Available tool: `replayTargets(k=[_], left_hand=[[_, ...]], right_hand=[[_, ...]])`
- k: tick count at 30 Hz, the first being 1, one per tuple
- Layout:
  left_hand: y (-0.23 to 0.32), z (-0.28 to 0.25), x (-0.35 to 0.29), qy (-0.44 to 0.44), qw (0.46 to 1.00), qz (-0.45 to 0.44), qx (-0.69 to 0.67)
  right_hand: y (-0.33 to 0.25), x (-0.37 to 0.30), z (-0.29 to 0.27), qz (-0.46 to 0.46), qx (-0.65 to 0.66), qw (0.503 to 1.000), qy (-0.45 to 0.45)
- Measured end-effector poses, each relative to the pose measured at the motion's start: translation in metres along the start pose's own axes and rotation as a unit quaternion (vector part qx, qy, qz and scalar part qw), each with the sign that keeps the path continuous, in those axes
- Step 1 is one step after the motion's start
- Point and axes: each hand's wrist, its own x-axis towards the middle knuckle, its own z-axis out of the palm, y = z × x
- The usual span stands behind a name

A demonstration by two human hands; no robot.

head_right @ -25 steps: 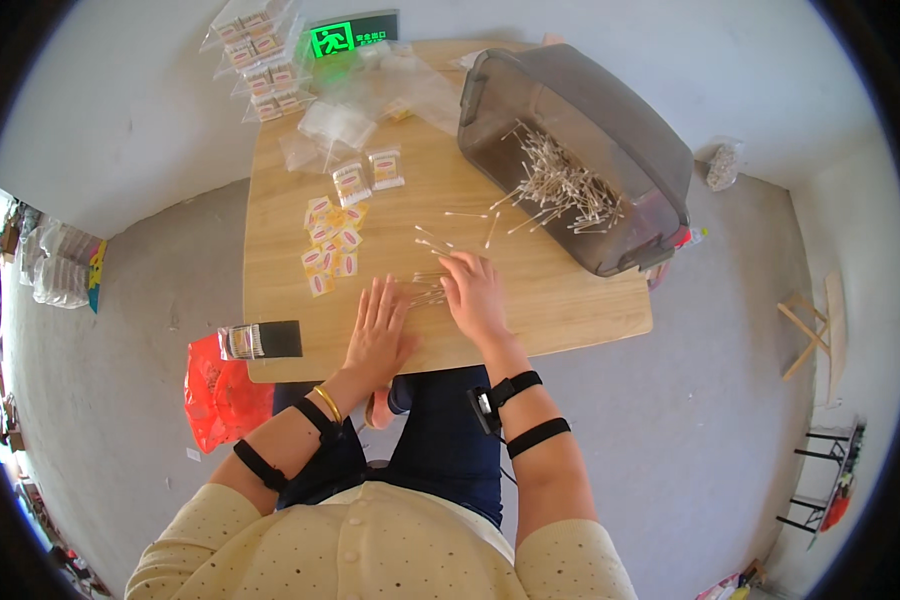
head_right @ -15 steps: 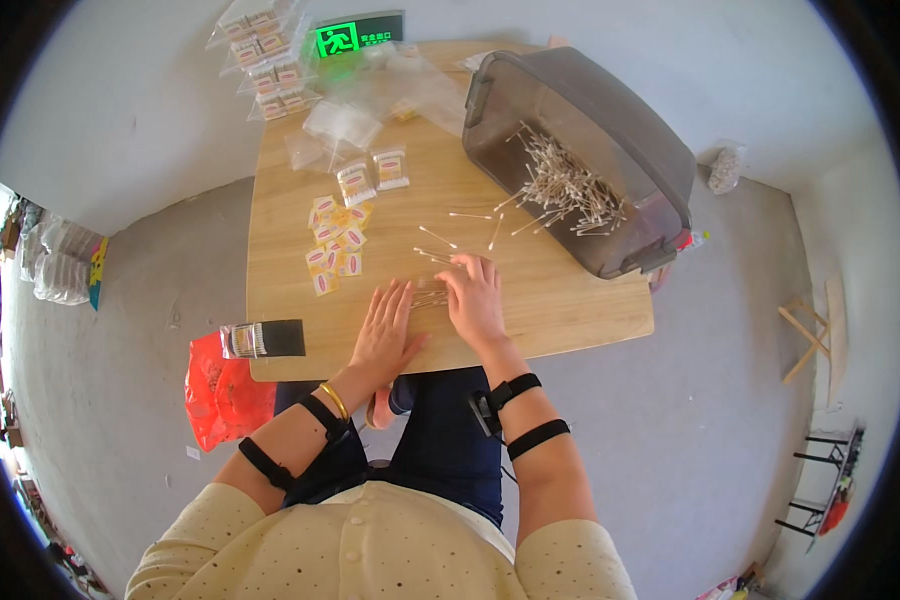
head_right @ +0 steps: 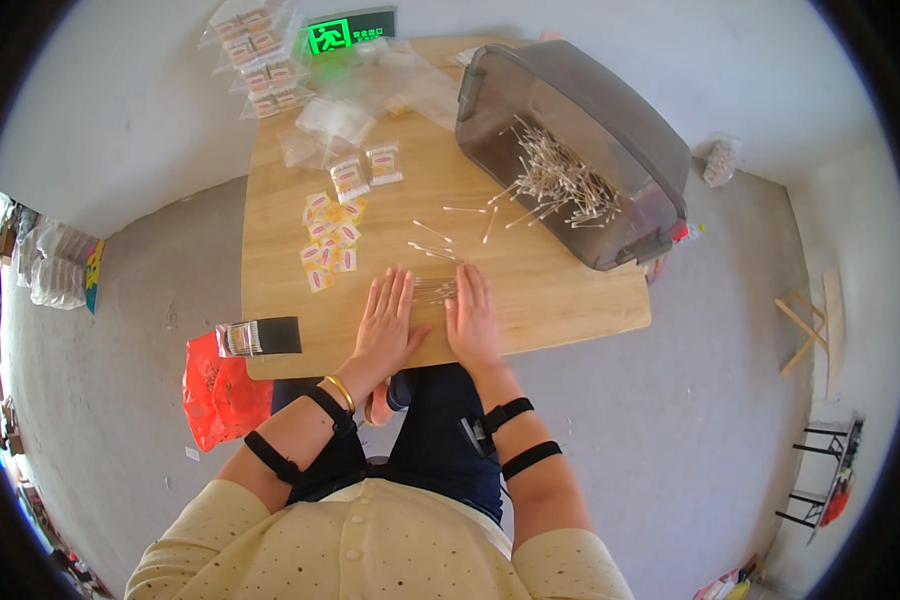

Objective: Sort individual cotton swabs and package them into small plastic bags.

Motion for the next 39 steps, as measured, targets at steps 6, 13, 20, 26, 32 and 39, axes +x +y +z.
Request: replayTargets(k=[6,13,20,26,32,39], left_hand=[[-0.001,0.005,0.002,-0.019,0.998,-0.003,0.063],[-0.001,0.001,0.004,-0.031,0.996,0.043,0.067],[0.001,0.002,0.005,-0.046,0.991,0.062,0.109],[-0.009,-0.011,0.005,-0.049,0.997,-0.003,0.061],[-0.025,-0.007,-0.010,-0.037,0.996,-0.002,0.087],[-0.008,0.008,0.000,-0.008,0.995,-0.007,0.096]], right_hand=[[-0.028,-0.012,0.017,0.006,0.062,0.997,-0.049],[-0.010,-0.019,-0.011,0.090,0.089,0.992,0.023],[0.002,-0.030,-0.019,0.091,0.055,0.994,0.027],[-0.002,-0.024,-0.021,0.059,0.024,0.998,-0.007],[-0.003,-0.011,-0.016,-0.029,-0.095,0.991,-0.087],[-0.015,-0.013,0.013,-0.037,-0.154,0.981,-0.109]])
